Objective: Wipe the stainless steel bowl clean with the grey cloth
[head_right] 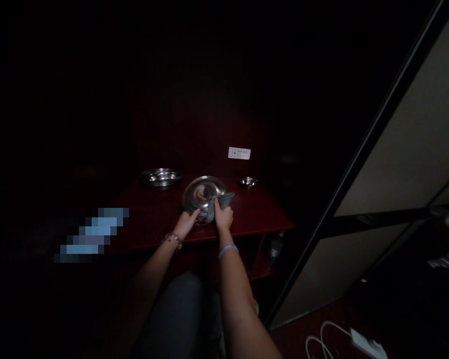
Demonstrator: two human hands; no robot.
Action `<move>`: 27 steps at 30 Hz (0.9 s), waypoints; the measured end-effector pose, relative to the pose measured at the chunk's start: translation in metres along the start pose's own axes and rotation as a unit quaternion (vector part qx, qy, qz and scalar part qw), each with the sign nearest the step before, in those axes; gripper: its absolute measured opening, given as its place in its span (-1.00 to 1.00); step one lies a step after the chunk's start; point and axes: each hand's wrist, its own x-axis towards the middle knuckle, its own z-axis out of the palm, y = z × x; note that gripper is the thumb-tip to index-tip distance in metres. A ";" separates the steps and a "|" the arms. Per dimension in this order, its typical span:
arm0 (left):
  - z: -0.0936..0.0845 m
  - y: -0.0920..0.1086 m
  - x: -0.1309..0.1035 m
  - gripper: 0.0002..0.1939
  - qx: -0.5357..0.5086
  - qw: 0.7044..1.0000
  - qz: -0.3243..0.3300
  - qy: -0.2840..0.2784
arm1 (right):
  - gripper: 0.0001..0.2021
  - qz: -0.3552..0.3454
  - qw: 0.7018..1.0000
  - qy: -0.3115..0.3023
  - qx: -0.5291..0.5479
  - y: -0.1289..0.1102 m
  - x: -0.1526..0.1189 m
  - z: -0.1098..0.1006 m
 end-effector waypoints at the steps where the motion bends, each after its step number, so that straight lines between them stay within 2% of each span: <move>1: 0.000 0.001 -0.001 -0.68 0.005 1.000 0.002 0.005 | -0.41 -0.001 1.000 -0.004 -0.001 0.000 0.000 0.000; 7: 0.000 0.006 -0.002 -0.57 0.004 0.996 0.071 0.053 | -0.45 -0.013 1.000 -0.027 0.002 0.001 0.000 0.000; 15: 0.000 0.010 -0.005 -0.58 -0.001 0.997 0.061 0.052 | -0.45 -0.009 1.000 -0.024 -0.003 0.000 -0.002 0.000; 21: 0.000 0.008 -0.005 -0.62 -0.003 0.997 0.062 0.046 | -0.34 0.005 1.000 -0.011 0.004 -0.003 -0.006 -0.004; 27: -0.001 0.001 0.000 -0.57 -0.005 0.997 0.064 0.036 | -0.28 0.009 0.999 -0.020 0.027 -0.006 -0.008 -0.006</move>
